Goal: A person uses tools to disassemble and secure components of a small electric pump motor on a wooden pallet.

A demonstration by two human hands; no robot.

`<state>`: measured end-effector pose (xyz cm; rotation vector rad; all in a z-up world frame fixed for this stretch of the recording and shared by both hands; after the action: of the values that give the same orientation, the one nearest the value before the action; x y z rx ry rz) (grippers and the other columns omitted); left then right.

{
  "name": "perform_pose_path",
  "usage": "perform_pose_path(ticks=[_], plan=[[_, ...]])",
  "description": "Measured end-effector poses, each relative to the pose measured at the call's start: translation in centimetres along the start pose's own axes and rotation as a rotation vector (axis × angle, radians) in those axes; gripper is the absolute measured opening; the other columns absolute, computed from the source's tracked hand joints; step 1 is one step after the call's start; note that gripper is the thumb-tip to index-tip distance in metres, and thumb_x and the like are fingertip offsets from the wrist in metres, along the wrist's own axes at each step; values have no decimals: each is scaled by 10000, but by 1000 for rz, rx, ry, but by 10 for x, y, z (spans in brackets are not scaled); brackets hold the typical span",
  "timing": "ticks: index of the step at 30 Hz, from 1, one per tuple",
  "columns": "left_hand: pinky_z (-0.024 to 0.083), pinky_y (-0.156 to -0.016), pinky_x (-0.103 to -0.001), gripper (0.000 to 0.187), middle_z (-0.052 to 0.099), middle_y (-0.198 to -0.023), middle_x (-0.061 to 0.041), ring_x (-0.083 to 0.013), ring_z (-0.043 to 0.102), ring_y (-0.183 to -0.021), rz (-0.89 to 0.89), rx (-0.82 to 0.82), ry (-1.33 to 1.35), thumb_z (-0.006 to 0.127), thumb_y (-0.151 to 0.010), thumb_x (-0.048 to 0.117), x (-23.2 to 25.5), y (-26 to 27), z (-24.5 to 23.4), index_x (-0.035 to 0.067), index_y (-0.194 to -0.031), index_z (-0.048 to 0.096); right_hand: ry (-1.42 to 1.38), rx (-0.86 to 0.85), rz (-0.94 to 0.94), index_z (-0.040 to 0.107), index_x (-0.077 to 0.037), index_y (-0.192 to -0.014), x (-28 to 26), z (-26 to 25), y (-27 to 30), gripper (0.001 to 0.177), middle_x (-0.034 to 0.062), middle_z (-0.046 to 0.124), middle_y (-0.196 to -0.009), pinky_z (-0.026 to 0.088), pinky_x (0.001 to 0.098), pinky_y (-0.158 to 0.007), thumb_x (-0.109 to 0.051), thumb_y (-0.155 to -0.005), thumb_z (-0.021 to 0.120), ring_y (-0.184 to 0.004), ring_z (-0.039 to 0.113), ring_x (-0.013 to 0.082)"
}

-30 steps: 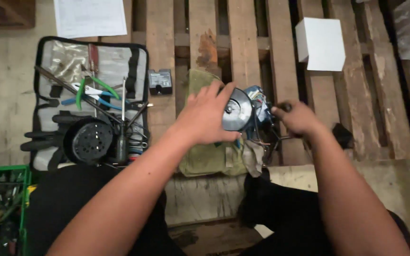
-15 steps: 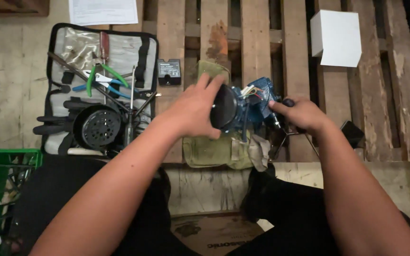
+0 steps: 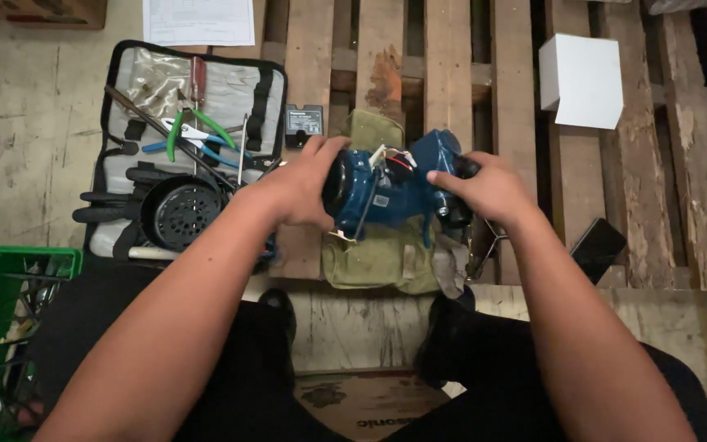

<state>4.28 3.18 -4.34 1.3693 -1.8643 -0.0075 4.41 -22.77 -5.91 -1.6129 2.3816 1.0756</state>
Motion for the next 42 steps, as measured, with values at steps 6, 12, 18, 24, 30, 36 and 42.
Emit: perform_pose_path(ticks=[6, 12, 18, 24, 30, 36, 42], plan=[[462, -1090, -642, 1211, 262, -1590, -207, -563, 537, -1279, -61, -41, -67, 907, -593, 199, -1, -1, 7, 235, -1591, 221, 23, 2, 16, 779, -95, -1068, 11, 10, -20, 654, 147, 755, -974, 572, 429, -855, -652, -732, 846, -1017, 721, 329], [478, -1063, -646, 1154, 297, -1559, -237, -567, 540, -1276, -41, -49, -45, 897, -621, 169, 9, 0, 1, 191, -1576, 250, 59, 3, 14, 765, -79, -1142, -7, 2, 0, 642, 160, 748, -1010, 554, 445, -868, -616, -792, 798, -1080, 708, 345], [467, -1073, -645, 1256, 304, -1573, -219, -545, 535, -1293, -15, -26, -36, 925, -612, 235, 8, 4, -1, 199, -1619, 175, 54, 4, 5, 746, -67, -1162, -8, -7, -2, 691, 179, 738, -1025, 545, 469, -900, -639, -780, 810, -1093, 698, 364], [463, -1040, -643, 1156, 468, -1510, -229, -509, 552, -1289, 65, 72, -99, 934, -656, 457, 33, 6, -10, 98, -1579, 337, 58, 11, 53, 703, -26, -1311, 37, -10, -52, 723, 271, 735, -1008, 588, 453, -588, -559, -842, 839, -857, 741, 423], [428, -948, -516, 1138, 548, -1375, -144, -397, 537, -1211, 212, 239, -310, 847, -634, 677, 61, -18, 19, 135, -1535, 411, 64, -24, 122, 714, -59, -1301, 85, 4, -69, 790, 267, 722, -949, 569, 441, -468, -626, -764, 836, -688, 723, 380], [383, -957, -498, 1108, 496, -1430, -147, -379, 482, -1230, 238, 236, -304, 785, -678, 683, 81, -38, 29, 147, -1558, 380, 153, -39, 127, 687, -178, -1371, 88, 15, -61, 731, 203, 749, -1127, 582, 485, -849, -678, -839, 708, -1087, 713, 384], [353, -945, -465, 1070, 476, -1418, -166, -368, 462, -1204, 245, 233, -269, 800, -676, 679, 94, -46, 34, 126, -1515, 433, 175, -23, 118, 693, -230, -1352, 97, 20, -66, 651, 148, 762, -1093, 589, 454, -862, -633, -840, 718, -943, 759, 326]])
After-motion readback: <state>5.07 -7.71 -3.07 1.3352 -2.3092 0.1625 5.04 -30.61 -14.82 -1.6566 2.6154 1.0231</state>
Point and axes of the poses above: each hand's wrist, its own y-axis away from the middle knuckle, its own z-axis out of the palm, x = y × z, the point moved 9 cm from there along -y, towards the middle knuckle
